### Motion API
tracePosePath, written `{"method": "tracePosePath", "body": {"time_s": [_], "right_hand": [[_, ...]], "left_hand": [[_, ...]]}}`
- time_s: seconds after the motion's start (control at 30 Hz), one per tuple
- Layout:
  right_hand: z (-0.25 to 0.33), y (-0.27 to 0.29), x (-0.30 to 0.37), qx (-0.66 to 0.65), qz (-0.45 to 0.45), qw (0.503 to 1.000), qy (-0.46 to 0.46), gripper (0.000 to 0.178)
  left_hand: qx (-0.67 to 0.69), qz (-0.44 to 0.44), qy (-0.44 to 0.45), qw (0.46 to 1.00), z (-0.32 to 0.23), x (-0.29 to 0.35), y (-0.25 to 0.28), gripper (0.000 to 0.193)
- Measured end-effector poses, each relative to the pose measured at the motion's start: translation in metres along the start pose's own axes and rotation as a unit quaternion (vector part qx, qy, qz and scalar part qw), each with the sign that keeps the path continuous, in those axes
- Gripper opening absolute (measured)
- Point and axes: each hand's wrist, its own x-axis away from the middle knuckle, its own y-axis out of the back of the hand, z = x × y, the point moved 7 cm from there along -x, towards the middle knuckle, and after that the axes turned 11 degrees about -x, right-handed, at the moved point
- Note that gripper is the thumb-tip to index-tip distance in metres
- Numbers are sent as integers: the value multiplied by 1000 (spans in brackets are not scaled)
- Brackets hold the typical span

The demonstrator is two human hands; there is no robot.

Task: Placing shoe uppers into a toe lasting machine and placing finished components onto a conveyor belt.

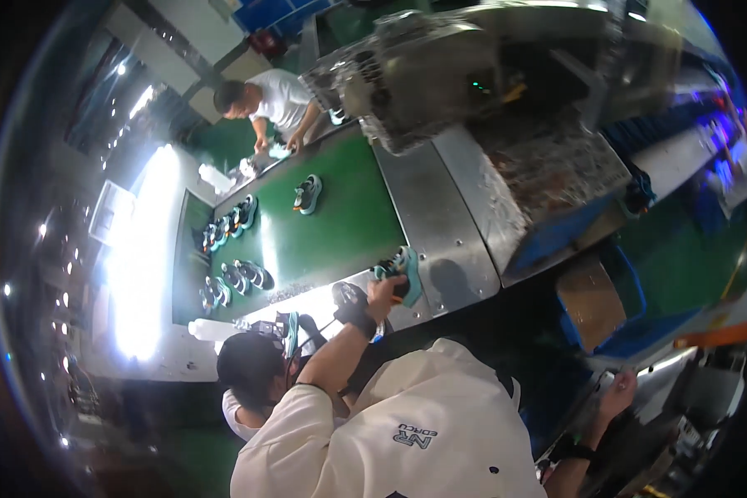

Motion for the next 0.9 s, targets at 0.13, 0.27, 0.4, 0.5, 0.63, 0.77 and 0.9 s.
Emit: {"method": "tracePosePath", "body": {"time_s": [0.13, 0.27, 0.4, 0.5, 0.63, 0.77, 0.9], "right_hand": [[152, -79, -90, 0, 71, 995, 63, 31], [254, -160, -150, -22, 118, 986, 111, 32], [278, -204, -212, -31, 111, 982, 146, 35], [259, -237, -260, 130, 113, 971, 166, 40], [252, -281, -311, 314, 150, 925, 151, 33], [304, -315, -300, 312, 143, 932, 119, 41], [294, -267, -309, 273, 60, 957, 83, 46]], "left_hand": [[-23, -146, -88, 985, -4, -134, 80, 31], [-156, -189, -136, 960, -26, -203, 159, 39], [-300, -204, -188, 913, -91, -176, 116, 63], [-192, 120, -288, 930, -188, -69, 31, 63], [-57, 483, -402, 775, -302, 119, -20, 82], [90, 634, -529, 557, -389, 248, -26, 103], [242, 685, -448, 522, -415, 309, -50, 103]]}}
